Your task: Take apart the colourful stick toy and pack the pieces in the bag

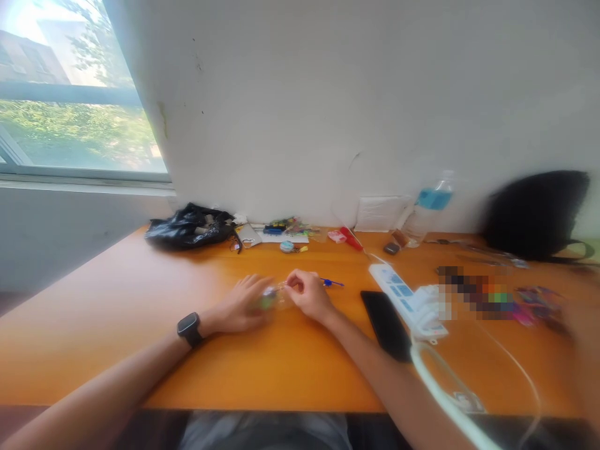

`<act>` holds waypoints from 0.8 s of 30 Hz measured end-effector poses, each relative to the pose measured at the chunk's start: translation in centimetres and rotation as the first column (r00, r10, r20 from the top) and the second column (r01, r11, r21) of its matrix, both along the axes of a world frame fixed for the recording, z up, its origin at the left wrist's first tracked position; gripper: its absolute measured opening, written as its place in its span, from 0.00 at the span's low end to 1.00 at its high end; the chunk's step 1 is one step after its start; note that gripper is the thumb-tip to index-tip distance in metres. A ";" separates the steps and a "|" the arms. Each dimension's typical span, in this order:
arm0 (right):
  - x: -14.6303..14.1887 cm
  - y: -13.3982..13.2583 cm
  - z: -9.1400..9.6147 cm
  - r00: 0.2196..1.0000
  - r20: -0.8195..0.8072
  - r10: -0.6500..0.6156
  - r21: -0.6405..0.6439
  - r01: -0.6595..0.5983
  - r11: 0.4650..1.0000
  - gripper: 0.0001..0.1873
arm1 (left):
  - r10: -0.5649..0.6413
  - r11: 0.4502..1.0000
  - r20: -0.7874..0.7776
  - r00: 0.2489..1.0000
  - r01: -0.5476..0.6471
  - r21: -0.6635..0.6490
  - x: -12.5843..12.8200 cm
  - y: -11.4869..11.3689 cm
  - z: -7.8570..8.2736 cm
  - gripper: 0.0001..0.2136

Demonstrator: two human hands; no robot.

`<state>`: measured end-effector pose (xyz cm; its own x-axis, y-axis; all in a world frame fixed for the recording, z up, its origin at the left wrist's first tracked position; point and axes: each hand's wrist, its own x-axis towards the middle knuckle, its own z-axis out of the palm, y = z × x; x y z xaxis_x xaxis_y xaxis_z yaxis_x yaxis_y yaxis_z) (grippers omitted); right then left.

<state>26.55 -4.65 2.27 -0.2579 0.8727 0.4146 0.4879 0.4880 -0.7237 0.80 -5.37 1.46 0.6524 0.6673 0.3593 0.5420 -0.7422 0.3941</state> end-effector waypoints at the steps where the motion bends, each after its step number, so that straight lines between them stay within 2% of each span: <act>1: 0.0 0.0 0.1 0.999 -0.025 -0.035 0.014 0.035 0.999 0.07 | 0.000 1.000 -0.002 1.000 0.000 -0.002 0.0 0.0 0.1 0.38; 5: 0.1 0.3 -0.2 0.985 -0.110 -0.134 0.023 0.137 0.990 0.07 | 0.000 1.000 -0.005 1.000 0.000 -0.010 0.1 -0.2 0.2 0.37; 10: -0.2 0.4 -0.9 0.989 -0.062 -0.132 -0.028 0.131 0.991 0.12 | -0.002 1.000 0.004 1.000 0.002 -0.005 0.1 -0.2 0.1 0.38; 18: -1.1 -0.2 -1.1 0.998 0.060 -0.036 -0.128 0.043 0.991 0.24 | -0.003 1.000 -0.004 1.000 0.003 0.013 0.2 -0.2 0.1 0.37; 24: -0.4 0.4 -1.2 1.000 0.006 0.027 -0.170 -0.026 0.985 0.27 | 0.007 1.000 -0.017 1.000 -0.007 -0.004 0.2 -0.1 0.0 0.37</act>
